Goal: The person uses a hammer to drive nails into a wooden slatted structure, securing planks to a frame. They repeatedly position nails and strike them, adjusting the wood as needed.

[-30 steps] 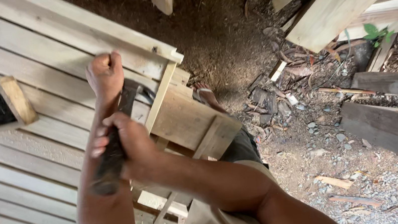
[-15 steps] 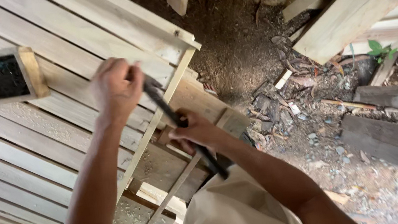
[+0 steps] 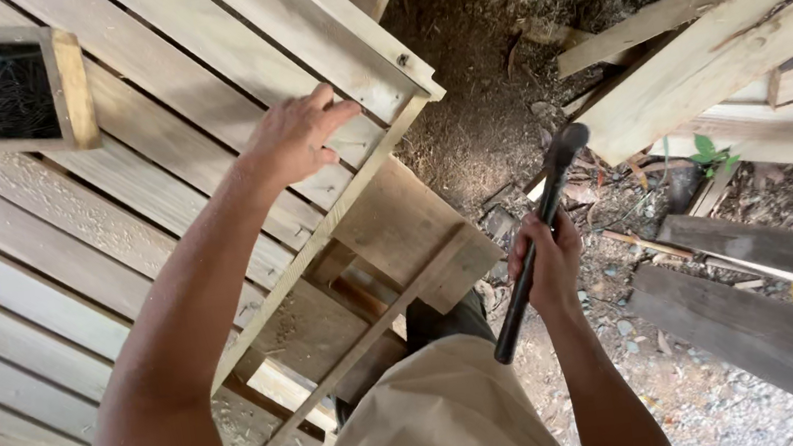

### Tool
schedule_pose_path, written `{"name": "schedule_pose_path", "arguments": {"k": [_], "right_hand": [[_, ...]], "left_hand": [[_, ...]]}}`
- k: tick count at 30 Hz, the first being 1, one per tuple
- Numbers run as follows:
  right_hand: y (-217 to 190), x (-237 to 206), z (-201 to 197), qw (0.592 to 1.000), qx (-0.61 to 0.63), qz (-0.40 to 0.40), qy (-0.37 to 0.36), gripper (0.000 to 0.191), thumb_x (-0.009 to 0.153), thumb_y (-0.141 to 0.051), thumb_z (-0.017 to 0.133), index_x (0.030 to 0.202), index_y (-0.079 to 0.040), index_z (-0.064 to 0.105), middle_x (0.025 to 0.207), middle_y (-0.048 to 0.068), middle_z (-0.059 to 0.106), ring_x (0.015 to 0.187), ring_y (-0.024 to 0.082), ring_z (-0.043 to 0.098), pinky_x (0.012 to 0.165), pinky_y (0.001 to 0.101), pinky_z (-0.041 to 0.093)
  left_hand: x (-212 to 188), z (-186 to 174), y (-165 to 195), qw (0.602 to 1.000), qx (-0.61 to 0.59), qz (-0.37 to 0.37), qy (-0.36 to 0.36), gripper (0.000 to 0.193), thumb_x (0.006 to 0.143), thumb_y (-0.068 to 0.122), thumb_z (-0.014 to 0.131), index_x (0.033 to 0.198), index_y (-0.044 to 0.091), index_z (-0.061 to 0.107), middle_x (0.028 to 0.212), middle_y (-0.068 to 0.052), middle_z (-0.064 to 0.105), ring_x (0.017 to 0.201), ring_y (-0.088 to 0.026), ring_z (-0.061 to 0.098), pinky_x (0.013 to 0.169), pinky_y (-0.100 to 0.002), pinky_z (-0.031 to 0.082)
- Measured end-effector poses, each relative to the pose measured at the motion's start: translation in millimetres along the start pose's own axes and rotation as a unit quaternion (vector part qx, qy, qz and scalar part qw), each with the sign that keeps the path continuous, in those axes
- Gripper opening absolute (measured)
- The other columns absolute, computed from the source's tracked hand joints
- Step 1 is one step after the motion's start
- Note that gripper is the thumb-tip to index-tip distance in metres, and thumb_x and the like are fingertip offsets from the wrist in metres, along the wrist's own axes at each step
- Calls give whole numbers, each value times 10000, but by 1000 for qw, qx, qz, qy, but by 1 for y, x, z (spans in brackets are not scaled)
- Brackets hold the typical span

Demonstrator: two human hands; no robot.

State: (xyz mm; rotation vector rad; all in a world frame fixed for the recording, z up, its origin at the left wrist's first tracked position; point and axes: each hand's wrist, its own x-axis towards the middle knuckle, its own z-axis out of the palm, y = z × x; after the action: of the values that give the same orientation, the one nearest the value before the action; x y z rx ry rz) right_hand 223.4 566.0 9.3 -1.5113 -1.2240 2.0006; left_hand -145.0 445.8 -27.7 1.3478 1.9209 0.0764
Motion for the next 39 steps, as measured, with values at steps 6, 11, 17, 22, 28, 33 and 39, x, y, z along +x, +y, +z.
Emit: {"name": "schedule_pose_path", "arguments": {"k": [6,11,17,22,28,33,39], "right_hand": [[6,22,21,999,-17,-1,40,44,994,-85,550,978,-64,515,599,32,532,407,124,514,327,291,431],[22,34,47,998,-50,4,43,46,993,-92,567,973,-61,540,598,39,547,391,125,494,305,292,410],[35,38,87,1000,8,9,26,76,992,-82,578,952,-58,517,589,49,540,382,133,498,299,299,415],[35,28,101,999,22,-7,23,34,985,-68,566,986,-52,535,597,56,539,385,142,507,315,303,425],[32,23,101,999,37,16,25,39,989,-68,560,1008,-48,533,604,49,534,386,143,509,330,295,422],[37,22,92,999,28,-4,15,57,997,-71,575,1015,-25,547,617,54,525,402,142,503,323,299,423],[45,17,85,999,16,11,32,76,981,-76,580,989,-47,510,613,55,524,380,136,493,320,290,421]], "left_hand": [[12,5,-28,997,-67,26,11,832,783,285,875,1516,276,483,1371,-65,492,1000,-185,582,816,-331,566],[23,18,-39,998,-45,46,3,853,796,324,870,1539,255,456,1324,-54,551,1041,-209,590,883,-348,571],[24,25,-46,991,9,127,47,894,785,332,879,1536,169,423,1259,-63,587,1023,-219,609,1004,-411,517],[29,29,-37,984,-7,164,67,851,702,386,903,1409,155,489,1305,-85,594,1029,-256,609,973,-462,493],[32,29,-31,984,-7,175,-9,809,804,348,841,1480,131,452,1298,-113,585,997,-239,621,958,-412,549],[27,17,-45,985,-71,157,-33,731,851,181,794,1495,118,454,1378,-122,534,920,-215,634,813,-357,627],[30,-3,-66,975,98,197,-28,749,879,286,812,1473,18,443,1246,-158,565,826,-211,673,795,-353,628]]}}
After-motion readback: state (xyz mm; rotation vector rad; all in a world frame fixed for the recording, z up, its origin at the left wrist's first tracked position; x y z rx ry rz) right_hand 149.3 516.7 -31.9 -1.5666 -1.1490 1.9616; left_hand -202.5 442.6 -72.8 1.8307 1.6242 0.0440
